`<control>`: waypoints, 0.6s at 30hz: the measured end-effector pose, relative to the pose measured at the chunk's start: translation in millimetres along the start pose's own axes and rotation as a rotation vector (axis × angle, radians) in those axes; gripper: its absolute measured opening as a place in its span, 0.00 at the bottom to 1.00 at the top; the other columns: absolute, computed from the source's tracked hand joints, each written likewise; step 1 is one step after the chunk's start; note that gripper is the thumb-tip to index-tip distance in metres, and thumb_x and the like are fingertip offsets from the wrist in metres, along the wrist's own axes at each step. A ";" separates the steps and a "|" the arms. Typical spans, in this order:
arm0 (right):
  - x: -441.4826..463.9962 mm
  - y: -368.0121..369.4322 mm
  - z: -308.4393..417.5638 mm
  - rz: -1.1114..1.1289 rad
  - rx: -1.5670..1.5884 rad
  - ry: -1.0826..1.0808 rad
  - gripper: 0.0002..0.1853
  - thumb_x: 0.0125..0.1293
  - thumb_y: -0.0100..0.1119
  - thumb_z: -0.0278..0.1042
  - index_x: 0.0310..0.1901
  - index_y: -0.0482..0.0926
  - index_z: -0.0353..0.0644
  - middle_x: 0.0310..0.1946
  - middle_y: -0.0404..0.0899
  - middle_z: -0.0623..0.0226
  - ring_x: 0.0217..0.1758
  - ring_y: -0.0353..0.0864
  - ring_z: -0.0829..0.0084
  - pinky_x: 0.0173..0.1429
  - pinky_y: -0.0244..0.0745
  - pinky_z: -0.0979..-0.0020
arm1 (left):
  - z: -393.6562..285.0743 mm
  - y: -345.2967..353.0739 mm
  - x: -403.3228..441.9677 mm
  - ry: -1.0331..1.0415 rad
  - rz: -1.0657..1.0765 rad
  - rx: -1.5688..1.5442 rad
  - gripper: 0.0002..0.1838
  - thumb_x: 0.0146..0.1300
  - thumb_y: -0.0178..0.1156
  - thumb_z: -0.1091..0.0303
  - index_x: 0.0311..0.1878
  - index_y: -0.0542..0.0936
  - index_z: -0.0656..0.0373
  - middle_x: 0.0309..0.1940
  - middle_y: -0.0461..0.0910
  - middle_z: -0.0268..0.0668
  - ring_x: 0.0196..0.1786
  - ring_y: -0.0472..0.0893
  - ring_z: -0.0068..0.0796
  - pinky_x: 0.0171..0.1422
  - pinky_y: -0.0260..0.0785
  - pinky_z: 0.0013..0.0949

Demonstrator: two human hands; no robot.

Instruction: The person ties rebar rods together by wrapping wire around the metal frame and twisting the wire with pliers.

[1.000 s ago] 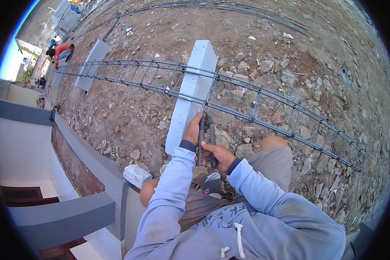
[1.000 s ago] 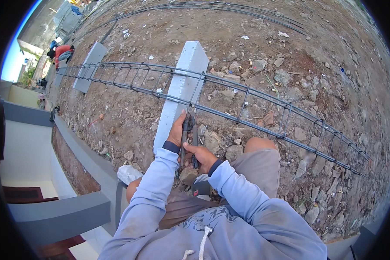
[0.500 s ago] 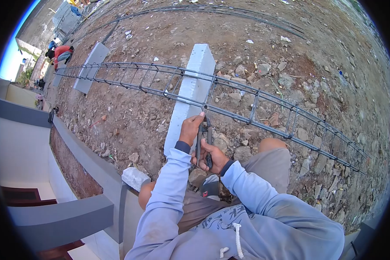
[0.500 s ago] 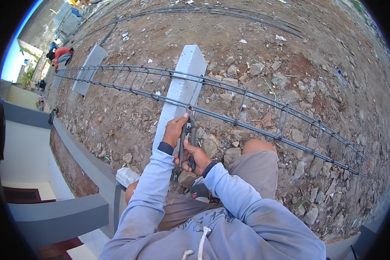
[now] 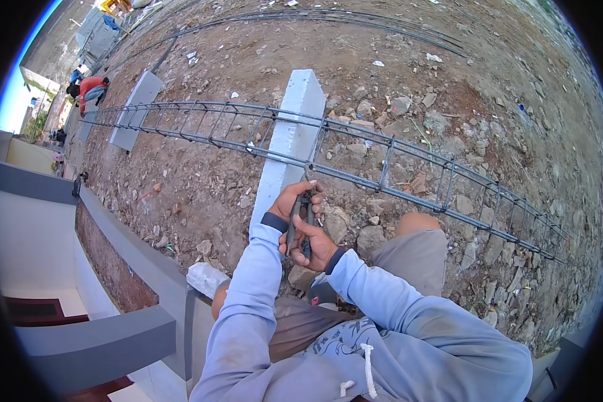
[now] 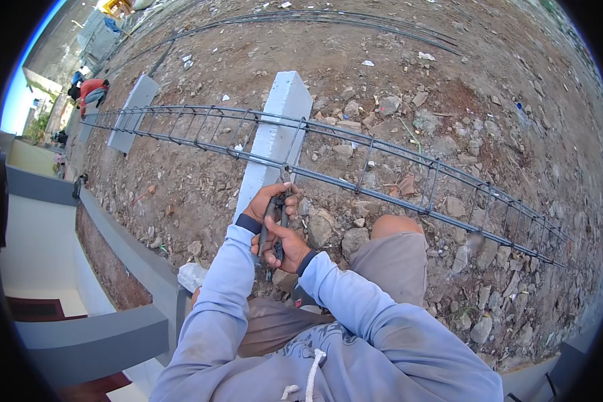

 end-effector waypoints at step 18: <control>-7.6 -30.4 6.6 -0.702 -0.540 0.046 0.12 0.58 0.56 0.34 0.42 0.76 0.39 0.32 0.76 0.62 0.31 0.77 0.69 0.28 0.70 0.63 | -9.7 8.9 -2.3 0.024 -1.063 1.460 0.28 0.64 0.46 0.48 0.48 0.71 0.71 0.41 0.78 0.62 0.48 0.78 0.58 0.56 0.66 0.51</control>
Point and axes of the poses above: each hand's wrist, its own x-axis towards the middle knuckle, its own y-axis out of the palm, z = x × y, the point moved 5 cm from there along x, towards the middle knuckle
